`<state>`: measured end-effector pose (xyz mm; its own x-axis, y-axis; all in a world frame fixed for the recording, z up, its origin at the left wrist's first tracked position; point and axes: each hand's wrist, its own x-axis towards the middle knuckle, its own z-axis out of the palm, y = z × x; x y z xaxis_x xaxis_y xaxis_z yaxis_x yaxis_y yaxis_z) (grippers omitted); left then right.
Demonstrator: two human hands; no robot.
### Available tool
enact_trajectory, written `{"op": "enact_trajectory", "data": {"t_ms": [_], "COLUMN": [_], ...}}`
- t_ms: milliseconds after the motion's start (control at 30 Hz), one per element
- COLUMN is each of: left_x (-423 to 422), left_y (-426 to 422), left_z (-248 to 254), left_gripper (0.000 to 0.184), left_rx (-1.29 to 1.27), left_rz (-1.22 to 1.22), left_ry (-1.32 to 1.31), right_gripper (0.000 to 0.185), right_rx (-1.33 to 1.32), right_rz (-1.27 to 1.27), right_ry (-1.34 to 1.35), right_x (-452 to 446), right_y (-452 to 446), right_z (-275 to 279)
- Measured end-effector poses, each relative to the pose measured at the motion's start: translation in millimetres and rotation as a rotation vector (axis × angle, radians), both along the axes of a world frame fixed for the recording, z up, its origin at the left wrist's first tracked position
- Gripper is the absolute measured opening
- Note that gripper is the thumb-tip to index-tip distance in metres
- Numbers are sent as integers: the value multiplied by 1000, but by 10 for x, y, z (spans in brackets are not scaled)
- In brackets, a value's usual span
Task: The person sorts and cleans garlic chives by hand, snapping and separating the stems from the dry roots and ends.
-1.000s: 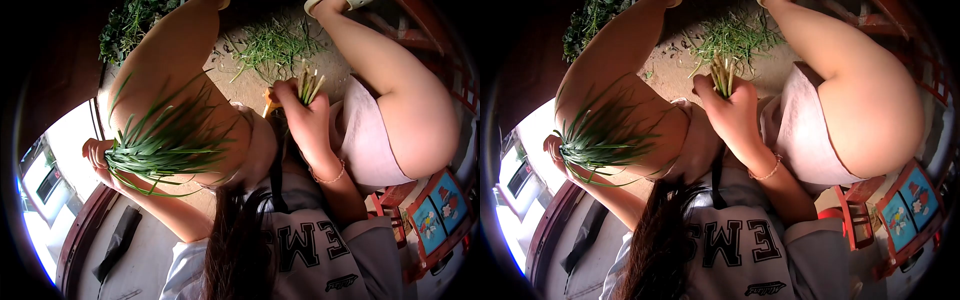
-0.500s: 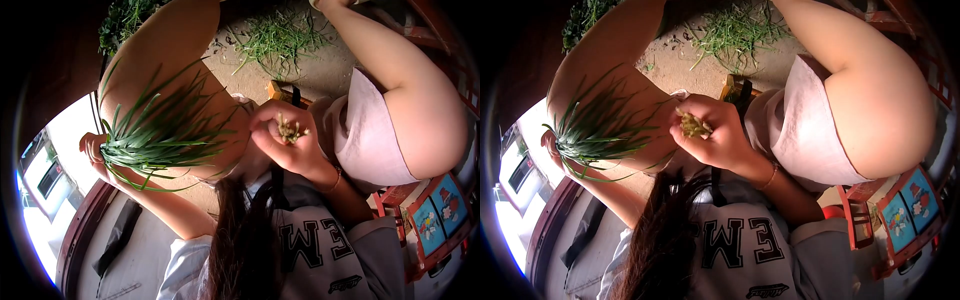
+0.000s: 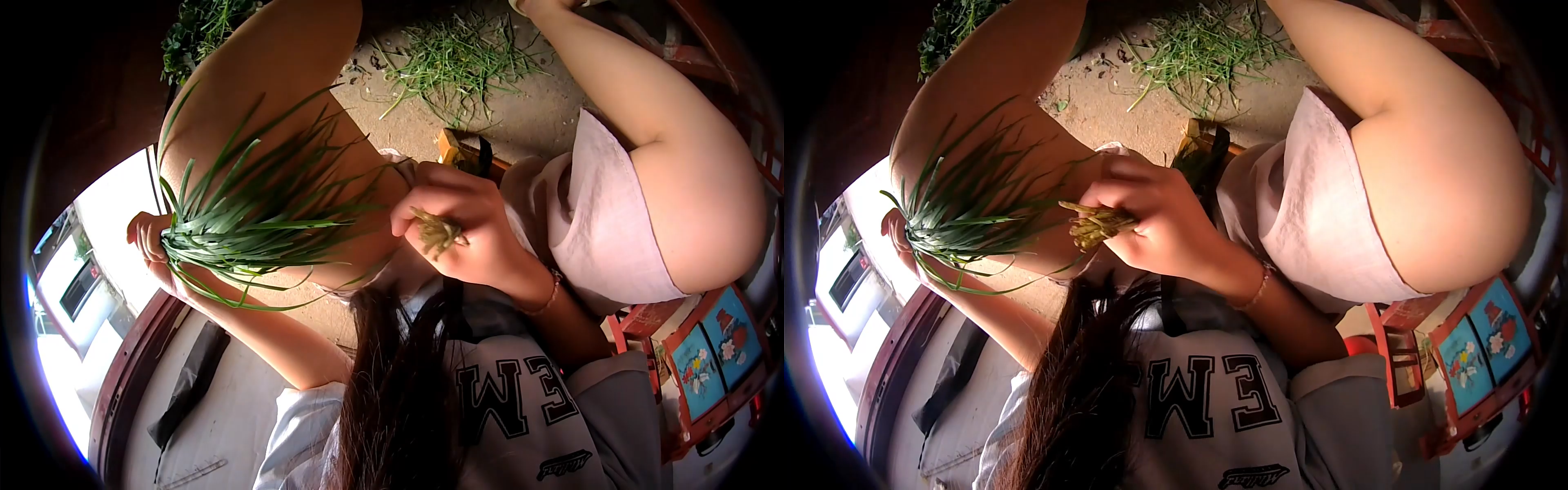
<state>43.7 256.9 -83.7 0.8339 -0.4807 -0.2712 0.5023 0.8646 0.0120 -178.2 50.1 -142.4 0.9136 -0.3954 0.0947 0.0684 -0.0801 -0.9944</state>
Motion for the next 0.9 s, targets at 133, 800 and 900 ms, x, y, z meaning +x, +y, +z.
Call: {"op": "enact_trajectory", "data": {"t_ms": [133,800,900], "left_x": [-48,5,1], "left_y": [-71,3,-12], "left_z": [32,6,4], "left_gripper": [14,14,14], "left_rx": [-66,-8,-32], "left_rz": [40,-63,-61], "left_ry": [59,1,6], "right_gripper": [8,6,9], "right_rx": [-3,173,309], "right_rz": [-13,-167,-340], "right_ry": [70,119,108], "right_x": [5,-36,87], "right_y": [10,14,109], "right_z": [15,-122,-52]}}
